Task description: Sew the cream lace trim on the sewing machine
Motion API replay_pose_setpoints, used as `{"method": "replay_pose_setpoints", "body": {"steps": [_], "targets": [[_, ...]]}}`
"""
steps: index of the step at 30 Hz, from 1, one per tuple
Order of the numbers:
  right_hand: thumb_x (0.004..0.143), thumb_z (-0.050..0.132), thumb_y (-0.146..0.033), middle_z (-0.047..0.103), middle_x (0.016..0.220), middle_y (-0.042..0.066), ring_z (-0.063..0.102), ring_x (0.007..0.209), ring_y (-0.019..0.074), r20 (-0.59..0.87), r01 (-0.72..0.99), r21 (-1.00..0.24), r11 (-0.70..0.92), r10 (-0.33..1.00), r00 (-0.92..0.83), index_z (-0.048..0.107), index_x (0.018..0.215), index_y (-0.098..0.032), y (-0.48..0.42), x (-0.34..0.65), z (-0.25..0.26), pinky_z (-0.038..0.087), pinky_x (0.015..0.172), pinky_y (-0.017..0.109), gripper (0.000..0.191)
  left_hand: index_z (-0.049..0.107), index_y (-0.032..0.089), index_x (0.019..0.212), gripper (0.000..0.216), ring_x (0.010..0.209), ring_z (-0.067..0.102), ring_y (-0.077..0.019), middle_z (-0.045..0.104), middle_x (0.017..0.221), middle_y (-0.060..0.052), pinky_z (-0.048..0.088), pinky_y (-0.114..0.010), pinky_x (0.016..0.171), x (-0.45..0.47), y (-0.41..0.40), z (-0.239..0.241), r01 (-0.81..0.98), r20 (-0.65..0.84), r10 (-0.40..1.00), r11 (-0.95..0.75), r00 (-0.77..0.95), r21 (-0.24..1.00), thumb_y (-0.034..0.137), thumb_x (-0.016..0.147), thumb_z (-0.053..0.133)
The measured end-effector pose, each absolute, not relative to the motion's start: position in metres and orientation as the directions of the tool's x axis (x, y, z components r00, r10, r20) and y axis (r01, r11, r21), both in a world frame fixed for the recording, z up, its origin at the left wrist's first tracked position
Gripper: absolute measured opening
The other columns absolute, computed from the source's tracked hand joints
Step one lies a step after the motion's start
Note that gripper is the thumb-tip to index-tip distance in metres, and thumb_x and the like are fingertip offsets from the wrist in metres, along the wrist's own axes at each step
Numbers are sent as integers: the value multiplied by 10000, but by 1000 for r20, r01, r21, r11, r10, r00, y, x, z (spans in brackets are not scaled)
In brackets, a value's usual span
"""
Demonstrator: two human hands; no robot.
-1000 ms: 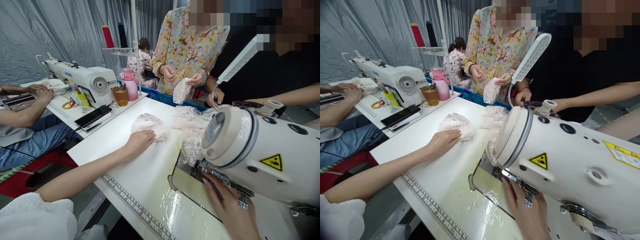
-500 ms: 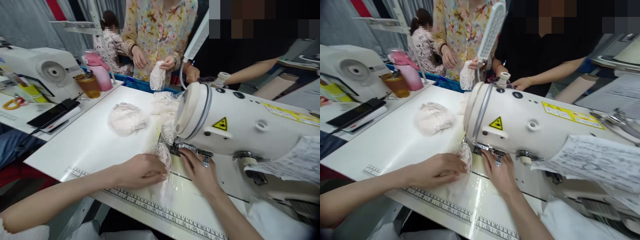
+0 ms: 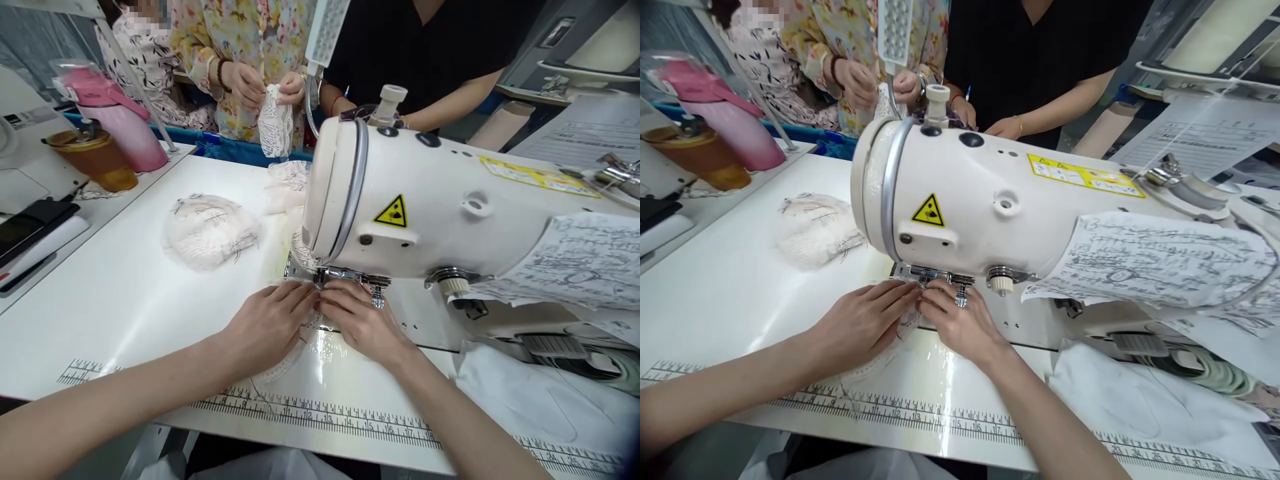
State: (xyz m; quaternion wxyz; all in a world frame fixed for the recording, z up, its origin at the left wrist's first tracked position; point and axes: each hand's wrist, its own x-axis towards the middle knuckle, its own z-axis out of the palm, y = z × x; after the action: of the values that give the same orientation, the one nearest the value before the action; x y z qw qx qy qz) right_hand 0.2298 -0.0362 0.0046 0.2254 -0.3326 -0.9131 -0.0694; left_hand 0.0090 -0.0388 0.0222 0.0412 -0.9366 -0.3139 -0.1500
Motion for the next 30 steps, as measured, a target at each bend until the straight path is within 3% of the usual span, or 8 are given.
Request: {"method": "replay_pose_setpoints", "body": {"steps": [4,12,30], "targets": [[879,463,-30,715,1065,9,622,988,152,458,691,-24,723,622,-635,675,1038,-203,-37,230,6,466,714,274,316,550,51,1254,400,1179,551,-294,611,1278,-122,547,-442,889,13,-26,15,574,295,537,-818,790,-48,173,884,458],[884,476,-81,701,1126,33,623,1027,175,466,767,12,641,676,-571,682,1116,-247,-38,228,8,476,860,311,352,585,87,1211,356,1175,567,-287,650,1221,-110,544,-434,877,15,-9,10,574,365,520,-817,772,-49,229,950,390],[840,537,-51,668,1213,-29,654,823,154,457,800,86,594,690,-561,661,1092,-254,-40,229,3,465,697,327,346,576,97,1229,350,1153,577,-292,657,1207,-106,529,-443,899,15,-9,8,572,391,509,-818,767,-57,229,954,404]]}}
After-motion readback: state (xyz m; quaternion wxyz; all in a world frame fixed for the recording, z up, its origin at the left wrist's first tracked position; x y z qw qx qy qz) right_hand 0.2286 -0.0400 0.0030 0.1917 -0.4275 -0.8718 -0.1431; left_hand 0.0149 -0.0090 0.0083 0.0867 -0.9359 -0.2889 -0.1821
